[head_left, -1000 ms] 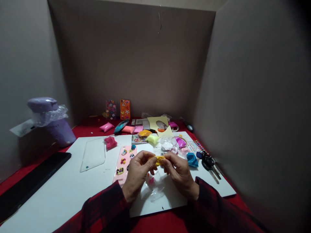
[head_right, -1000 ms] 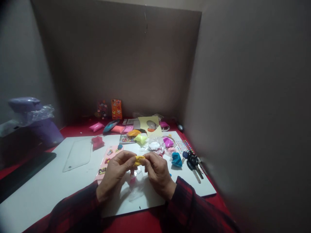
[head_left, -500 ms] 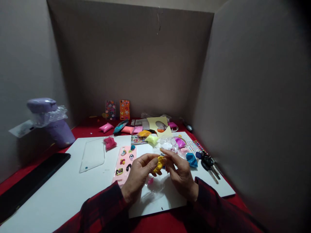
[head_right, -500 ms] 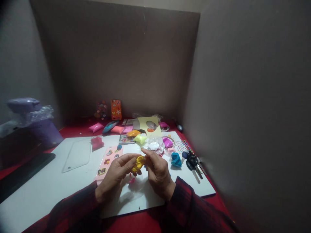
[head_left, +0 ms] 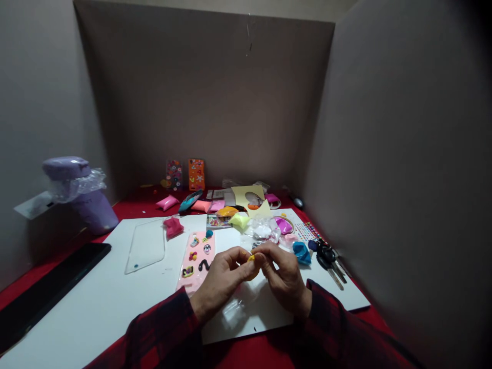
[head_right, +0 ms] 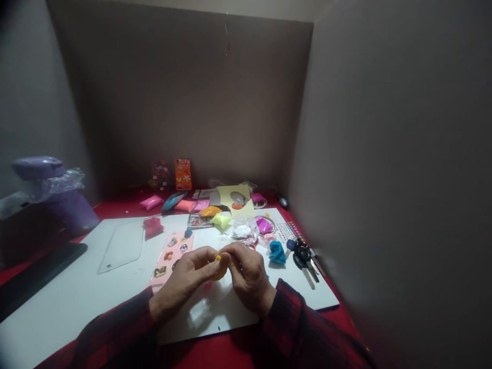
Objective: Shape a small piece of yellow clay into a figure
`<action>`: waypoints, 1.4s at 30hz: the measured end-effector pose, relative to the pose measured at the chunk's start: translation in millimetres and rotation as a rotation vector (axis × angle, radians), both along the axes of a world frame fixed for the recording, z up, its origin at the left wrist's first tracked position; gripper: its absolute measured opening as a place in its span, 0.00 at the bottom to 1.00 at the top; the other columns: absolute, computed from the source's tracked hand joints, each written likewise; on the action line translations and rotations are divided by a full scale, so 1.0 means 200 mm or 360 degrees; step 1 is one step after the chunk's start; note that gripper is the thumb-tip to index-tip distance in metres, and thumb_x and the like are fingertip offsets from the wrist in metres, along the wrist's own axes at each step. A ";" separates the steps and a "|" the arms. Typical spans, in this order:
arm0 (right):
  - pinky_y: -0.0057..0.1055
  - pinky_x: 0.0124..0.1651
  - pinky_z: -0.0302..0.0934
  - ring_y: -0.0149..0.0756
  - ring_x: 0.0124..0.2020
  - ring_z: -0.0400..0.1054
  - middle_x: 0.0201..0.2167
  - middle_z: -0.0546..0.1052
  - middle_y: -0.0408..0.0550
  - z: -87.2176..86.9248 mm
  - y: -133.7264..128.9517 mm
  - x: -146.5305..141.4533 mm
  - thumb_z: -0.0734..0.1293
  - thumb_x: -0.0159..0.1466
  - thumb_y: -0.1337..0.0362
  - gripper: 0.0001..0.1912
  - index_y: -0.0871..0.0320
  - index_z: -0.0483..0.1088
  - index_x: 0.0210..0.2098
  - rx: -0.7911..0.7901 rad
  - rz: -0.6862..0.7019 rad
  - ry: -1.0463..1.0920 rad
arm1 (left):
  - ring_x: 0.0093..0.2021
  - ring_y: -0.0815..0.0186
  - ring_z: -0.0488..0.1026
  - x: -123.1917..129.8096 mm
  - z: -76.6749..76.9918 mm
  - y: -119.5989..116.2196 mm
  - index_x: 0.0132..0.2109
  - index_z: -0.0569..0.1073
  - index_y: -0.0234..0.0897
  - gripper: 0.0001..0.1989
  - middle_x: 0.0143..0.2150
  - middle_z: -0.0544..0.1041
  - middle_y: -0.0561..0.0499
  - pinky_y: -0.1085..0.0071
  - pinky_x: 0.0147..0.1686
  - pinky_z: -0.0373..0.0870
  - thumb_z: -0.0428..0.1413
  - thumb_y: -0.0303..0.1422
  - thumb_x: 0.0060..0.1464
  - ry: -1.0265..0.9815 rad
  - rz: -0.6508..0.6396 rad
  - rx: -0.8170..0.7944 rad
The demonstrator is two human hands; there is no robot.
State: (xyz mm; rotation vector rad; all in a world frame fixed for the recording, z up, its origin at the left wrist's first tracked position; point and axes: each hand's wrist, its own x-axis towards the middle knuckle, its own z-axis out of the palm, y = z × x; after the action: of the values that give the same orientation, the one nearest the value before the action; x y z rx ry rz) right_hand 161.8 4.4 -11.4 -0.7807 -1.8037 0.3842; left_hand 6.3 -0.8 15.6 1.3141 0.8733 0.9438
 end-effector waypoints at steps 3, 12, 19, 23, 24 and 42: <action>0.27 0.33 0.59 0.31 0.29 0.66 0.28 0.71 0.44 0.00 0.00 0.00 0.60 0.66 0.68 0.06 0.58 0.69 0.36 -0.0021 0.0042 0.0003 | 0.28 0.74 0.59 0.00 -0.01 0.00 0.29 0.69 0.33 0.15 0.26 0.64 0.56 0.78 0.28 0.56 0.58 0.42 0.49 0.0040 0.0029 0.0062; 0.27 0.30 0.59 0.31 0.28 0.66 0.30 0.72 0.45 -0.01 0.00 0.00 0.60 0.66 0.67 0.08 0.58 0.67 0.43 -0.0055 0.0009 0.0011 | 0.25 0.72 0.67 -0.01 0.01 0.00 0.30 0.70 0.32 0.13 0.24 0.71 0.52 0.77 0.26 0.62 0.58 0.40 0.49 -0.0061 -0.0120 -0.0024; 0.27 0.28 0.58 0.32 0.25 0.65 0.25 0.70 0.44 -0.02 0.00 0.02 0.55 0.69 0.61 0.12 0.59 0.66 0.45 -0.0161 -0.0039 0.0109 | 0.24 0.70 0.69 -0.01 0.03 0.02 0.28 0.71 0.31 0.12 0.24 0.73 0.50 0.76 0.25 0.65 0.58 0.38 0.49 -0.0111 0.0081 -0.0047; 0.28 0.28 0.58 0.33 0.25 0.64 0.26 0.70 0.46 0.00 -0.01 0.01 0.59 0.66 0.55 0.14 0.60 0.68 0.35 -0.0180 0.0019 0.0011 | 0.25 0.72 0.67 -0.01 0.06 0.02 0.26 0.71 0.32 0.13 0.23 0.71 0.53 0.78 0.26 0.64 0.60 0.38 0.46 -0.0167 0.0235 0.0082; 0.28 0.28 0.59 0.32 0.25 0.64 0.26 0.70 0.46 0.00 -0.01 0.00 0.61 0.65 0.55 0.13 0.60 0.67 0.35 -0.0195 0.0036 -0.0016 | 0.25 0.73 0.66 -0.01 0.06 0.02 0.26 0.71 0.32 0.13 0.24 0.71 0.53 0.78 0.26 0.64 0.61 0.38 0.46 -0.0167 0.0277 0.0124; 0.29 0.30 0.62 0.32 0.27 0.65 0.30 0.72 0.46 -0.03 -0.01 -0.01 0.64 0.64 0.62 0.09 0.59 0.67 0.42 -0.0137 -0.0124 0.0151 | 0.31 0.68 0.68 -0.30 0.14 -0.09 0.34 0.76 0.39 0.04 0.32 0.75 0.51 0.72 0.32 0.63 0.56 0.30 0.50 0.0915 0.0580 0.0828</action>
State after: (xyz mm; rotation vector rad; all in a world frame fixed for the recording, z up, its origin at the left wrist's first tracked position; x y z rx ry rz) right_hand 159.6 2.1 -18.0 -0.8758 -1.6721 0.4428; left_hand -53.1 -18.9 44.0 1.9719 1.4024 1.1422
